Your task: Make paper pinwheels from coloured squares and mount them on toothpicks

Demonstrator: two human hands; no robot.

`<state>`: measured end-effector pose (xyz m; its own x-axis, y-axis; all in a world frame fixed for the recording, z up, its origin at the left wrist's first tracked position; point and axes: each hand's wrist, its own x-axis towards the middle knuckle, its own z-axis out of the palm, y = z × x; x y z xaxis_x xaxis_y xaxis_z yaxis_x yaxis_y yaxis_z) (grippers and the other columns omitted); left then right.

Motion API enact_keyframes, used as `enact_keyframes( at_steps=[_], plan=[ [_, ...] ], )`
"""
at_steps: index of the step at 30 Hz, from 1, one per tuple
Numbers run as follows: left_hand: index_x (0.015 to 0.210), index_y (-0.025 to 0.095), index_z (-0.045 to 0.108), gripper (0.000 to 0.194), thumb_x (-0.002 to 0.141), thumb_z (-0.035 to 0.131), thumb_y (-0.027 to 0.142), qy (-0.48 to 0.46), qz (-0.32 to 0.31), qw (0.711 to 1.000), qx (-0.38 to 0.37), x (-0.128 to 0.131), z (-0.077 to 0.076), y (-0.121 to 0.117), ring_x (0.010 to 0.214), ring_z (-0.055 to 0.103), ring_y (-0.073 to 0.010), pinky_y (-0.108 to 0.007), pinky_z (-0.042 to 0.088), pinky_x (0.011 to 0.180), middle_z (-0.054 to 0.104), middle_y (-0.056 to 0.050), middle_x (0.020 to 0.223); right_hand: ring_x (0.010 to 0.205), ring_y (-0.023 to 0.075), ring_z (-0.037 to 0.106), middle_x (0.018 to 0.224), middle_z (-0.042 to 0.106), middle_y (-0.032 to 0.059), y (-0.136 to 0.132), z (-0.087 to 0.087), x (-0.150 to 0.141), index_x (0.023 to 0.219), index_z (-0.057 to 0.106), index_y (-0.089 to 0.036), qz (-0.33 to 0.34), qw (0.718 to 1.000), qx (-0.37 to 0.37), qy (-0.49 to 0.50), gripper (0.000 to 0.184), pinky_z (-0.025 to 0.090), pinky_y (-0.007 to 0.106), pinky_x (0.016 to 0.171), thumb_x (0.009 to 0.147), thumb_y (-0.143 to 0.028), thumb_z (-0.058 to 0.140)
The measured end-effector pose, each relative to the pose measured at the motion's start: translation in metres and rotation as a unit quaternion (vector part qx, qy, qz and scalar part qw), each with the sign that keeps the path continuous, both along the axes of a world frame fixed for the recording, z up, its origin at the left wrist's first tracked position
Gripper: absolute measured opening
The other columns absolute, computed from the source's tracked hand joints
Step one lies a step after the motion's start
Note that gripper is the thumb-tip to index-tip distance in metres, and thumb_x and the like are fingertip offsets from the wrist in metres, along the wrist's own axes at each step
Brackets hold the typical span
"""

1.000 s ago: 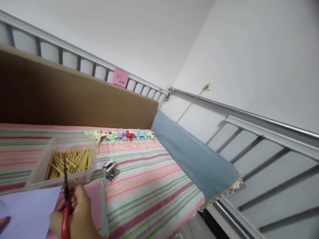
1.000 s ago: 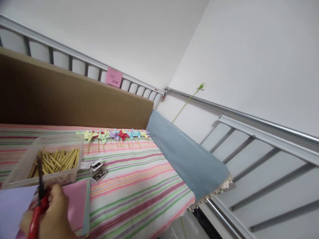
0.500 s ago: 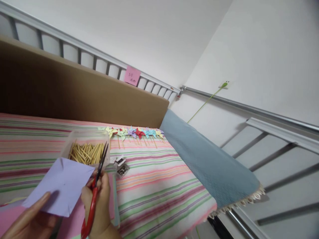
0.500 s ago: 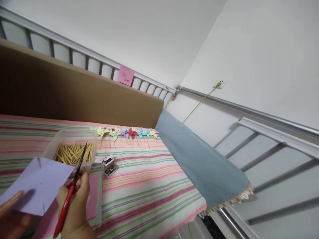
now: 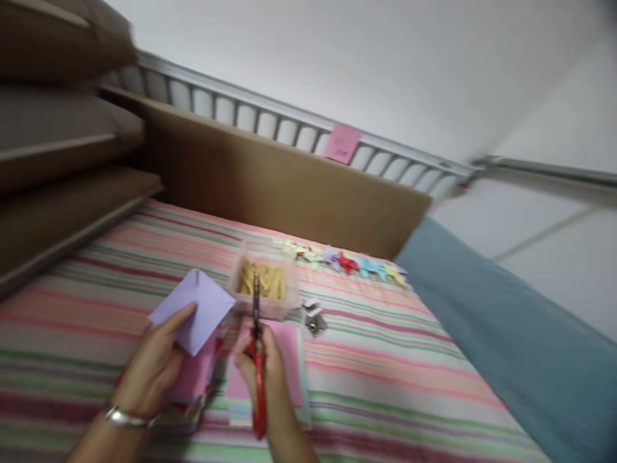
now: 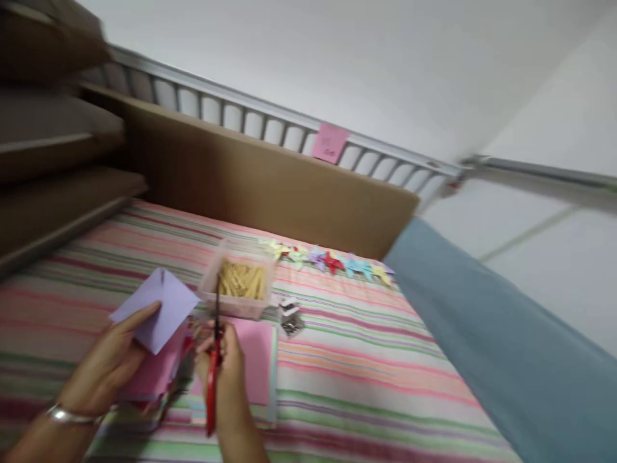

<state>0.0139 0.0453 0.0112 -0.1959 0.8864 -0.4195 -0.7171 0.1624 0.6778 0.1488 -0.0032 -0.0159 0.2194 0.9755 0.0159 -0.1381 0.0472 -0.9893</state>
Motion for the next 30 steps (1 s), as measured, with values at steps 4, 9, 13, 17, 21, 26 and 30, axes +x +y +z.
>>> enact_keyframes(
  at_steps=[4,9,13,17,21,26,30],
  plan=[
    [0.084,0.011,0.067,0.023,0.062,0.069,0.002,0.057,0.045,0.996,0.047,-0.037,0.003,0.012,0.061,0.066,-0.0144,-0.020,0.054,0.053,0.072,-0.005,0.074,0.057,0.0126,0.053,0.066,0.057,-0.0013,-0.009,0.003,-0.003,0.094,0.057,-0.019,0.093,0.993,-0.049,-0.059,0.028,0.042,0.020,0.049,0.069,-0.028,0.064],
    [0.086,0.008,0.067,0.027,0.060,0.072,0.006,0.052,0.038,0.997,0.054,-0.055,0.008,0.012,0.058,0.065,-0.0165,-0.022,0.053,0.050,0.071,-0.007,0.072,0.058,0.0143,0.054,0.070,0.057,0.0033,-0.026,0.016,-0.009,0.100,0.053,-0.017,0.234,0.962,-0.095,-0.108,0.048,0.039,0.020,0.045,0.073,-0.056,0.059],
    [0.090,0.008,0.067,0.031,0.059,0.074,0.008,0.025,0.036,0.997,0.067,-0.059,0.009,0.011,0.062,0.066,-0.0182,-0.024,0.054,0.053,0.071,-0.009,0.080,0.048,0.0087,0.045,0.068,0.055,0.0018,-0.035,0.026,-0.010,0.101,0.049,-0.015,0.298,0.940,-0.116,-0.119,0.054,0.036,0.019,0.045,0.077,-0.064,0.047],
    [0.088,0.009,0.067,0.027,0.061,0.073,0.008,-0.012,0.062,0.995,0.073,-0.061,0.007,0.013,0.067,0.066,-0.0184,-0.025,0.055,0.055,0.071,-0.010,0.086,0.044,0.0073,0.039,0.060,0.049,-0.0016,-0.037,0.014,-0.016,0.096,0.053,-0.014,0.315,0.925,-0.120,-0.176,0.059,0.031,0.019,0.042,0.072,-0.068,0.050],
    [0.085,0.011,0.067,0.021,0.065,0.071,0.009,-0.039,0.111,0.990,0.073,-0.062,0.006,0.016,0.067,0.066,-0.0159,-0.023,0.055,0.054,0.070,-0.008,0.087,0.045,0.0079,0.039,0.056,0.044,-0.0036,-0.042,-0.010,-0.028,0.089,0.058,-0.014,0.267,0.933,-0.130,-0.204,0.050,0.032,0.019,0.043,0.071,-0.061,0.056],
    [0.085,0.012,0.067,0.016,0.070,0.065,0.006,-0.072,0.143,0.984,0.081,-0.056,0.011,0.015,0.068,0.066,-0.0140,-0.021,0.055,0.054,0.070,-0.006,0.088,0.039,0.0075,0.036,0.049,0.040,-0.0064,-0.046,-0.012,-0.035,0.086,0.057,-0.015,0.244,0.940,-0.153,-0.180,0.047,0.027,0.018,0.038,0.071,-0.060,0.055],
    [0.091,0.012,0.067,0.022,0.071,0.062,0.002,-0.094,0.138,0.982,0.091,-0.052,0.013,0.013,0.071,0.067,-0.0146,-0.022,0.057,0.059,0.071,-0.006,0.086,0.038,0.0065,0.037,0.053,0.046,-0.0039,-0.043,0.000,-0.035,0.080,0.056,-0.015,0.240,0.941,-0.164,-0.173,0.045,0.027,0.018,0.038,0.070,-0.059,0.057]
  ],
)
